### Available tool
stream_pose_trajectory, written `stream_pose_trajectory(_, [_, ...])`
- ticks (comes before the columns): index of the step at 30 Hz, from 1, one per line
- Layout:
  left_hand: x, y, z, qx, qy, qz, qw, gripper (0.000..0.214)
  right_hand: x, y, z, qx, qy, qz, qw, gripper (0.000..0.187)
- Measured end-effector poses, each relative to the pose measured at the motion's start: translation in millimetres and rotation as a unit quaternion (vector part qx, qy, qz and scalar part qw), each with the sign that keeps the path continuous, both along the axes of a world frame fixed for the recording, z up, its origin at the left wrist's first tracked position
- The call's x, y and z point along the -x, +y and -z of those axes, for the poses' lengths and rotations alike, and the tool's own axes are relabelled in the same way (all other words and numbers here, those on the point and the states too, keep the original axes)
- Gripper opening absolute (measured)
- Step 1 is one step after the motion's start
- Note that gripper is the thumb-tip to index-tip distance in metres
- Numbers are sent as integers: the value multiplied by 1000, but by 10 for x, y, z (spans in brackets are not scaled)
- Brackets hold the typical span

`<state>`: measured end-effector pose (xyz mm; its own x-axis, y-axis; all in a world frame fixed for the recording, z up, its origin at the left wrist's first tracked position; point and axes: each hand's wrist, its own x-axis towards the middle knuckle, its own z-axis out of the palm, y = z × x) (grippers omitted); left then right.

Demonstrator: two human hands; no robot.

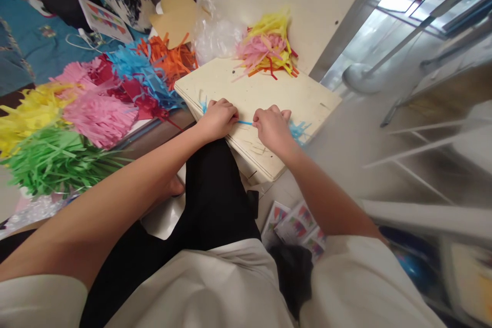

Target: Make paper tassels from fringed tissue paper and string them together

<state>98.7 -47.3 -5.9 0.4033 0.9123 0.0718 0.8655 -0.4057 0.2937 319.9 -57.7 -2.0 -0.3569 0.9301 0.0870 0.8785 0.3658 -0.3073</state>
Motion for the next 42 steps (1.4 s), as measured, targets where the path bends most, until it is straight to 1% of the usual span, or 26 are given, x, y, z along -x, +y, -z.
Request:
stream_pose_trajectory(6, [-12,89,7,17,-8,-11,1000,26,-116,-11,-38,10,1,-2,1000,32])
stream_pose_trajectory(9, [-2,146,-14,36,-13,-15,999,23,-182,21,-30,25,15,10,1000,26])
stream_pose_trajectory(12, [4,172,-59,50,-21,-19,998,22,-223,84,-2,44,26,44,998,16])
stream_pose_trajectory(14, [4,171,-101,59,-19,-21,998,23,-240,121,15,58,31,65,996,13])
stream_pose_trajectory(18, [-1,172,-183,85,-12,-20,996,22,-249,147,1,67,27,75,995,16])
stream_pose_trajectory(22, [7,216,-208,103,-20,-29,994,20,-198,163,-58,88,1,90,992,19])
stream_pose_trajectory(24, [17,235,-195,114,-30,-35,992,22,-161,169,-75,98,-9,96,990,13])
stream_pose_trajectory(26, [29,241,-172,122,-47,-33,991,26,-130,158,-70,88,-5,92,992,3])
stream_pose_trajectory(27, [36,239,-158,122,-56,-26,991,29,-118,143,-61,76,-2,85,993,5])
stream_pose_trajectory(31, [60,223,-111,113,-76,2,991,34,-83,30,-16,6,-12,48,999,24])
stream_pose_trajectory(33, [68,222,-91,109,-70,9,992,36,-61,-59,-18,-30,-32,37,998,29])
stream_pose_trajectory(35, [73,221,-68,98,-57,18,993,38,-25,-173,-39,-54,-74,31,995,32])
stream_pose_trajectory(38, [87,204,-20,46,-46,53,996,35,77,-376,-61,-72,-139,18,987,38])
stream_pose_trajectory(40, [107,181,14,1,-38,90,995,32,173,-497,-33,-80,-139,-2,987,49])
stream_pose_trajectory(42, [134,158,42,-33,-23,116,992,33,263,-576,30,-76,-118,-21,990,61])
